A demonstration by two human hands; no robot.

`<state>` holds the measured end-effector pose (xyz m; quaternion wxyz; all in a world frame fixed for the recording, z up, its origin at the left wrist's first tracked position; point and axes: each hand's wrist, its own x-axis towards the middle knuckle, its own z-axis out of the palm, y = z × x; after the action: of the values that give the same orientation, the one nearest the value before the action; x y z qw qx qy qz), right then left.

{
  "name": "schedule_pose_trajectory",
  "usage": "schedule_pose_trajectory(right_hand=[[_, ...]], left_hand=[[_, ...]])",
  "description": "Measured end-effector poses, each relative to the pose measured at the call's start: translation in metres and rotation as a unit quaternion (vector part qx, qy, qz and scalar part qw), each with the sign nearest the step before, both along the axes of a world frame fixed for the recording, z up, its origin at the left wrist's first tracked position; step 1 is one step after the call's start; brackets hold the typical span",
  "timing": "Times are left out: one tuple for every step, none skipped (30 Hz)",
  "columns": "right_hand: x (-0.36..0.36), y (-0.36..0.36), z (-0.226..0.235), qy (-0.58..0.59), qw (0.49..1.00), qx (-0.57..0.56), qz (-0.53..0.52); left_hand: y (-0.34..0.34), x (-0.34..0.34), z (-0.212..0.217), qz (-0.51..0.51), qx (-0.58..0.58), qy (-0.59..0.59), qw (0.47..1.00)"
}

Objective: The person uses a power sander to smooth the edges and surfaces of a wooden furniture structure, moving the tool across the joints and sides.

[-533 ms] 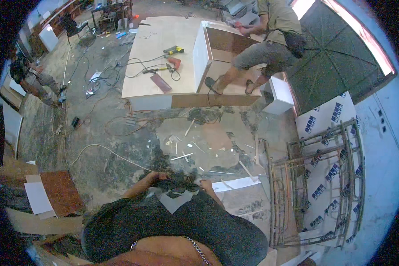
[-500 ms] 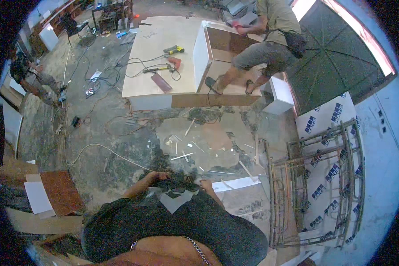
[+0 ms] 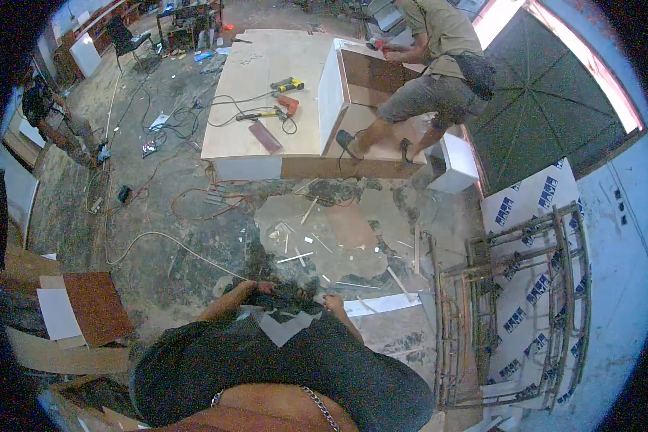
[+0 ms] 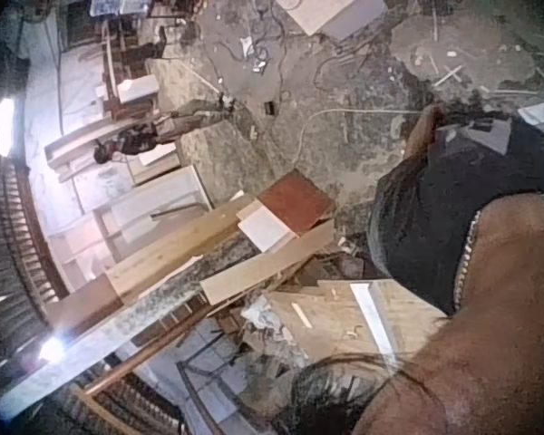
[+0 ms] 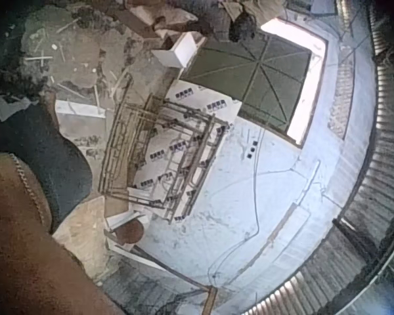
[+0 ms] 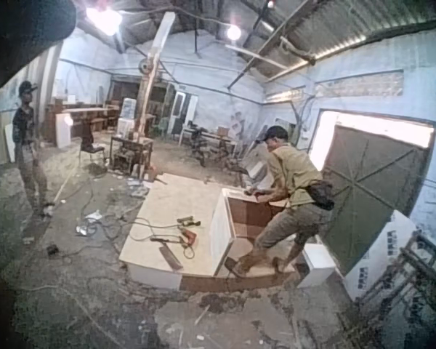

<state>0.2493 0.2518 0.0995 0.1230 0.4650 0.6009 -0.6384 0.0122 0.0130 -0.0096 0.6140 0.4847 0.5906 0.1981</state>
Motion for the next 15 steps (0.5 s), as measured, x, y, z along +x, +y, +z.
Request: schedule_pose_trajectory(right_hand=[[0.000, 0.000, 0.001, -0.007, 0.992, 0.060, 0.108], [-0.002, 0.001, 0.002, -0.062, 0.964, 0.145, 0.215], [-0.002, 0.000, 0.004, -0.089, 0.953, 0.182, 0.225], [-0.004, -0.001, 0.007, -0.106, 0.961, 0.173, 0.188], [-0.004, -0.002, 0.011, -0.091, 0.971, 0.148, 0.165], [-0.006, -0.004, 0.015, -0.112, 0.975, 0.137, 0.138], [-0.006, -0.006, 0.019, -0.137, 0.978, 0.118, 0.104], [-0.006, -0.007, 0.022, -0.147, 0.975, 0.127, 0.112], [-0.006, -0.008, 0.024, -0.136, 0.971, 0.149, 0.132], [-0.005, -0.009, 0.025, -0.124, 0.966, 0.170, 0.151], [-0.004, -0.009, 0.024, -0.136, 0.961, 0.184, 0.155], [-0.004, -0.008, 0.022, -0.145, 0.949, 0.199, 0.194], [-0.003, -0.007, 0.019, -0.114, 0.947, 0.218, 0.207], [-0.003, -0.006, 0.016, -0.088, 0.946, 0.247, 0.192], [-0.003, -0.005, 0.013, -0.103, 0.943, 0.264, 0.174]], left_hand=[[0.001, 0.000, 0.000, 0.000, 0.000, 0.002, 1.000], [0.001, -0.001, 0.001, 0.000, -0.001, 0.001, 1.000], [0.002, -0.002, 0.001, -0.001, 0.000, 0.002, 1.000], [0.003, -0.003, 0.001, -0.002, 0.000, 0.002, 1.000], [0.004, -0.004, 0.002, -0.003, 0.000, 0.004, 1.000], [0.004, -0.006, 0.002, -0.003, -0.002, 0.005, 1.000], [0.005, -0.007, 0.003, -0.003, 0.001, 0.006, 1.000], [0.005, -0.008, 0.003, -0.002, 0.001, 0.007, 1.000], [0.005, -0.010, 0.004, -0.002, 0.000, 0.006, 1.000], [0.005, -0.010, 0.005, -0.001, -0.001, 0.008, 1.000], [0.005, -0.011, 0.005, -0.002, -0.002, 0.008, 1.000], [0.005, -0.011, 0.006, -0.001, -0.003, 0.008, 1.000], [0.005, -0.011, 0.006, 0.001, -0.002, 0.010, 1.000], [0.005, -0.011, 0.006, 0.001, -0.003, 0.011, 1.000], [0.005, -0.010, 0.005, 0.003, -0.004, 0.012, 1.000]])
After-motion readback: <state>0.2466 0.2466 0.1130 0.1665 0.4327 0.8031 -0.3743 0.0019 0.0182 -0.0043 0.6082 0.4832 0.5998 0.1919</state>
